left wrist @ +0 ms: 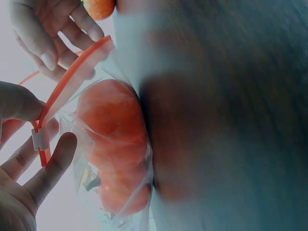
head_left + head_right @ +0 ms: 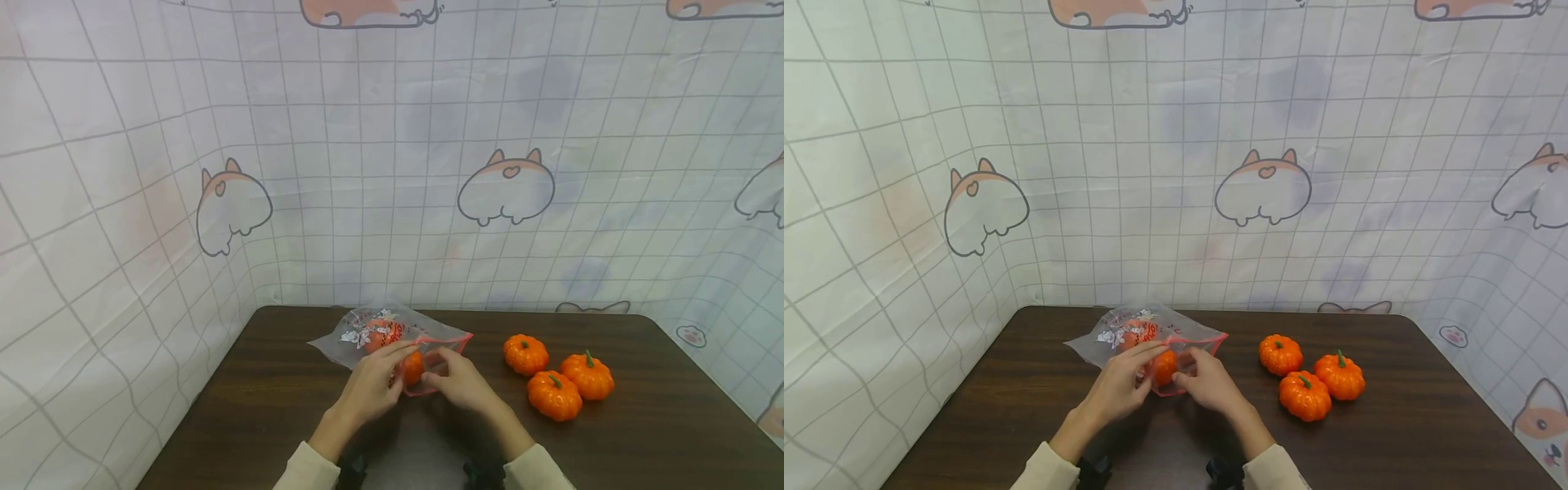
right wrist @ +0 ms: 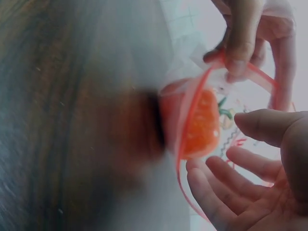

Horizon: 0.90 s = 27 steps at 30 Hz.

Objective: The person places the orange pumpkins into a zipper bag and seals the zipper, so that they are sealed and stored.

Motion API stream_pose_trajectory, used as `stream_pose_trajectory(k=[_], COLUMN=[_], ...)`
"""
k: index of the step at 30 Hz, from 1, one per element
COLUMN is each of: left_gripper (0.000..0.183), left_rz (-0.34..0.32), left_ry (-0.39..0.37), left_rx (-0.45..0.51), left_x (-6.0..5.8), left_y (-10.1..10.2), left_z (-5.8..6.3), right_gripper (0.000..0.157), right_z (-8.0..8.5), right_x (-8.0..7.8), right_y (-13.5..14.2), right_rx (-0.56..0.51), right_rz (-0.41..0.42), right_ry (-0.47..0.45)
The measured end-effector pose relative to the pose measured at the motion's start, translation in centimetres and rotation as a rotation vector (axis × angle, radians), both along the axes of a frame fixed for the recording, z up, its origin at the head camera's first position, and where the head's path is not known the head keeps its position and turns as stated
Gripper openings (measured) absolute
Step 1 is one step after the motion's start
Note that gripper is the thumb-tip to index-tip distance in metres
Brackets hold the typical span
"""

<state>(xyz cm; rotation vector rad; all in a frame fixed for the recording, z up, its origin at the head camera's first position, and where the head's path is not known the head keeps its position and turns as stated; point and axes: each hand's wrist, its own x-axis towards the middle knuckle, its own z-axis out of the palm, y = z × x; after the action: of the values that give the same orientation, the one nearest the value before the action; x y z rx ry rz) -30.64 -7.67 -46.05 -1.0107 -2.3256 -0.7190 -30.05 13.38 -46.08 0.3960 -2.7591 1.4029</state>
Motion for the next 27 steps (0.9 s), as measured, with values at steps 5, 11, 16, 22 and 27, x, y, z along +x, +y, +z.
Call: stream_pose_trajectory(k=[5,11,16,22,27], left_gripper=[0.052,0.053,0.052,0.053,0.053], left_rz=[0.004,0.011,0.018,0.034,0.046], left_ry=[0.004,0.023,0.047,0.039,0.039], left_rx=[-0.011,-0.012,-0.011,-0.018,-0.029], left_x=[-0.1,-0.1,-0.1,-0.2,-0.2], left_y=[-0.1,-0.3,-0.4,-0.3,-0.3], left_z=[0.0,0.0,0.0,-0.1,-0.1], right_gripper=[0.032,0.033,0.031,0.027,0.03], right_z=[0.7,1.8,2.9,4.0,4.3], right_x=[-0.2,-0.1,0.2,0.6,1.4], right_y=[0.8,1.8,2.8,4.5,6.1], right_rx=[0.023,0.017,-0.014,-0.042,-0.047], right_rz=[0.018,0.009,-0.014,-0.011,-0.008], right_ry=[0.0,0.009,-0.023,0.005,0.044])
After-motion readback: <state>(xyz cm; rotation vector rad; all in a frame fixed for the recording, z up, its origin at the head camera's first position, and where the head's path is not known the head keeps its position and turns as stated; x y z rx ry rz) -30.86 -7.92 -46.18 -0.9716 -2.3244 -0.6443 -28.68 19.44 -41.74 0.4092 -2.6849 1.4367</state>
